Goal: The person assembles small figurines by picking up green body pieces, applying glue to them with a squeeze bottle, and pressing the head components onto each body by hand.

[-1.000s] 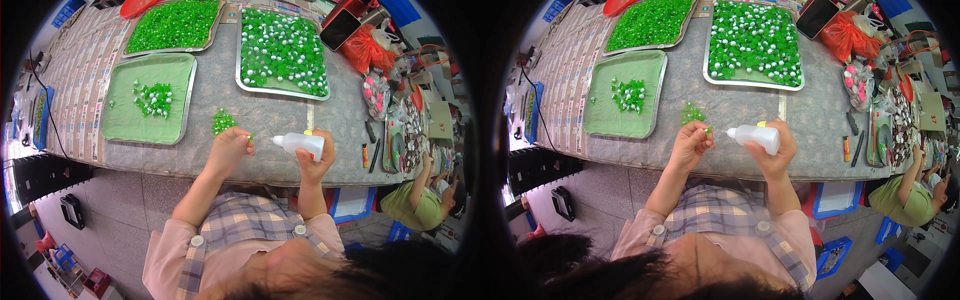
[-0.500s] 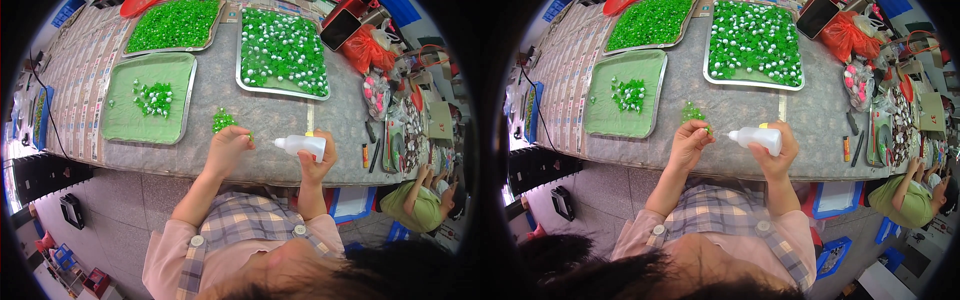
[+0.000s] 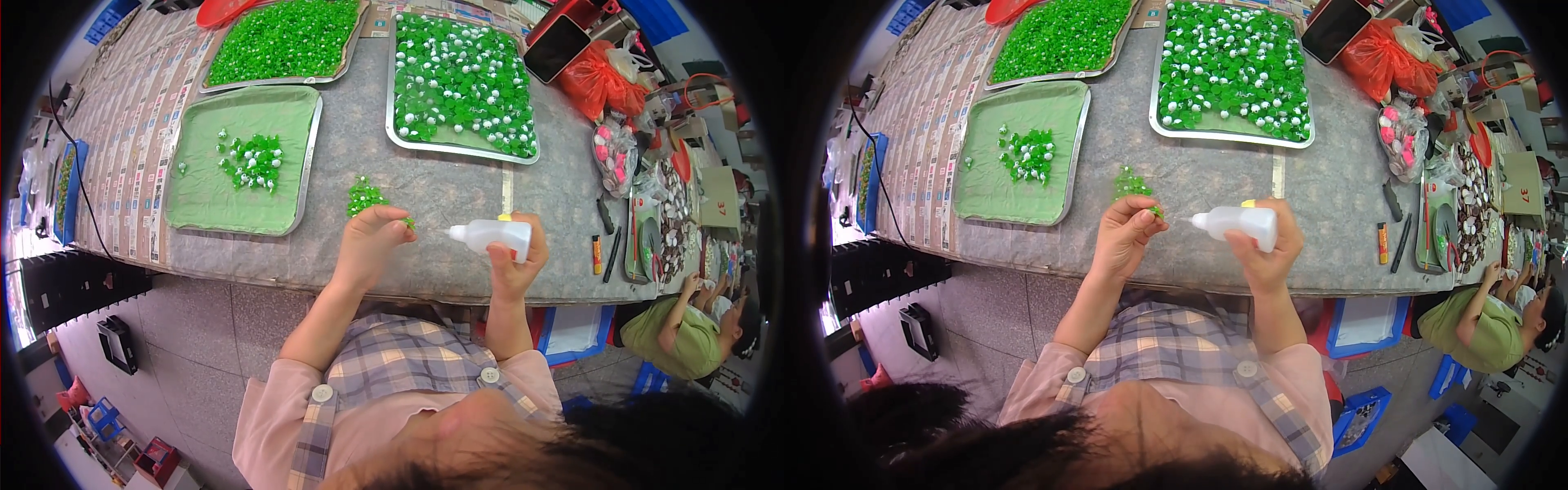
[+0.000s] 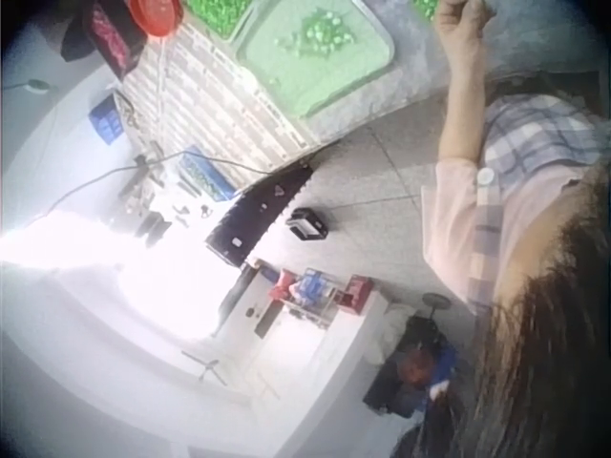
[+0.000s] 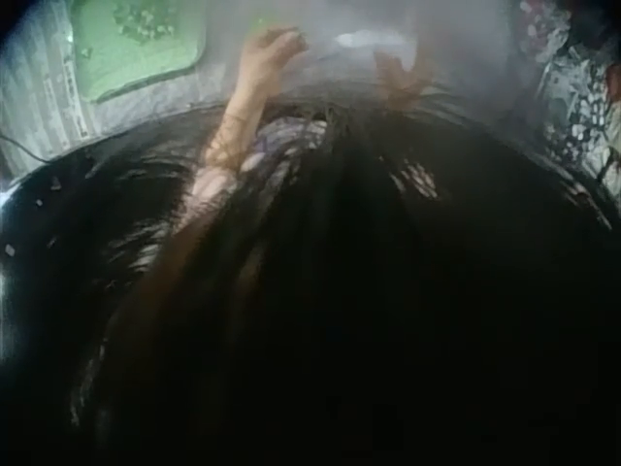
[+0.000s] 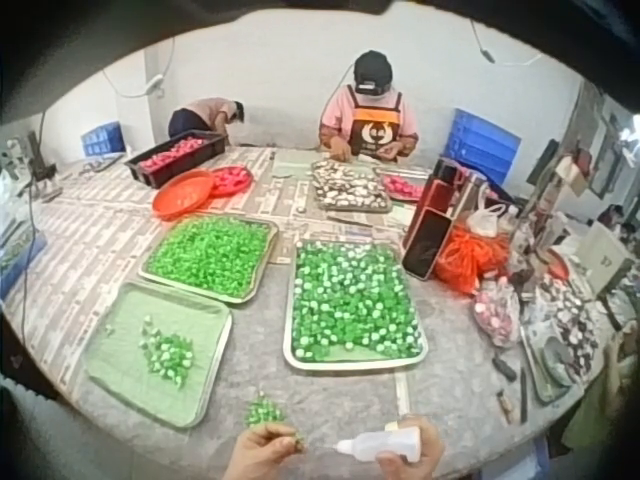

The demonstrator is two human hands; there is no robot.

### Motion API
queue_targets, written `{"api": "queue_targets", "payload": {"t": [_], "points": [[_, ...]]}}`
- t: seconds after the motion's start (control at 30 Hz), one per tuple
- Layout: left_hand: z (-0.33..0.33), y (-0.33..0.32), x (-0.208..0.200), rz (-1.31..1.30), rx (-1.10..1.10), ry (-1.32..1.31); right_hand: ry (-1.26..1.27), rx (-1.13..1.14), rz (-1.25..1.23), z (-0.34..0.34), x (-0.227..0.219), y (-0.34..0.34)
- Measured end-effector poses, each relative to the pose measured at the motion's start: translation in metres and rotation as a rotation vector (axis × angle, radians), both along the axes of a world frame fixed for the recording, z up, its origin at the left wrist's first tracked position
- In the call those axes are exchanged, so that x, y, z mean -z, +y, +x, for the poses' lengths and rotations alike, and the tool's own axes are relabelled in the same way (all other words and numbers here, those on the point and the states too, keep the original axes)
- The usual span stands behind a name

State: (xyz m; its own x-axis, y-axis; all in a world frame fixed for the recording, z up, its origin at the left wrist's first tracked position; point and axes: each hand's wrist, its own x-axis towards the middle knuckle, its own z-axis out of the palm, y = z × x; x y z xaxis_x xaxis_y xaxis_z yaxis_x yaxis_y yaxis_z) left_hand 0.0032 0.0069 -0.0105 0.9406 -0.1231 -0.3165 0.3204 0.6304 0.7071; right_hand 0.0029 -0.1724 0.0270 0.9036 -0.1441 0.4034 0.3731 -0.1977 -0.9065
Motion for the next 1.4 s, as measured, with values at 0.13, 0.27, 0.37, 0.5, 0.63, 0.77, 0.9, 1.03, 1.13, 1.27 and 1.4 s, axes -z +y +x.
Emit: {"api": "queue_targets", "payload": {"t": [0.13,0.27,0.37,0.5,0.63,0.77,0.9,1.03,1.13,1.27,1.4], "points": [[0.001,-0.001,0.000,-0.008,-0.004,0.007,0.074,0.050,0.323,0.006,-0.007,-0.013],[0.001,0.002,0.005,-0.053,0.007,0.002,0.198,0.163,0.247,0.021,-0.002,-0.049],[0.001,0.004,0.006,-0.071,0.005,-0.007,0.245,0.212,0.128,0.030,0.006,-0.075],[0.002,0.000,0.004,-0.035,-0.014,0.014,0.341,0.259,0.177,0.037,0.027,-0.102],[0.003,-0.001,0.003,-0.027,-0.020,0.030,0.251,0.290,0.131,0.034,0.046,-0.113],[0.005,0.000,0.003,-0.027,-0.024,0.054,-0.213,0.826,-0.890,0.034,0.010,-0.091],[0.005,0.000,0.000,-0.024,-0.013,0.045,-0.142,0.310,-0.538,0.056,-0.018,-0.040],[0.003,0.001,-0.001,-0.037,-0.028,0.024,-0.079,-0.141,-0.614,0.117,0.009,0.016],[0.001,0.005,0.000,-0.069,-0.047,0.024,-0.097,-0.145,-0.761,0.144,0.035,0.044],[0.001,0.012,0.006,-0.061,-0.048,-0.015,-0.147,-0.075,-0.964,0.150,0.042,0.061],[0.002,0.014,0.006,-0.082,-0.036,-0.008,0.086,-0.166,-0.587,0.128,0.011,0.056]]}}
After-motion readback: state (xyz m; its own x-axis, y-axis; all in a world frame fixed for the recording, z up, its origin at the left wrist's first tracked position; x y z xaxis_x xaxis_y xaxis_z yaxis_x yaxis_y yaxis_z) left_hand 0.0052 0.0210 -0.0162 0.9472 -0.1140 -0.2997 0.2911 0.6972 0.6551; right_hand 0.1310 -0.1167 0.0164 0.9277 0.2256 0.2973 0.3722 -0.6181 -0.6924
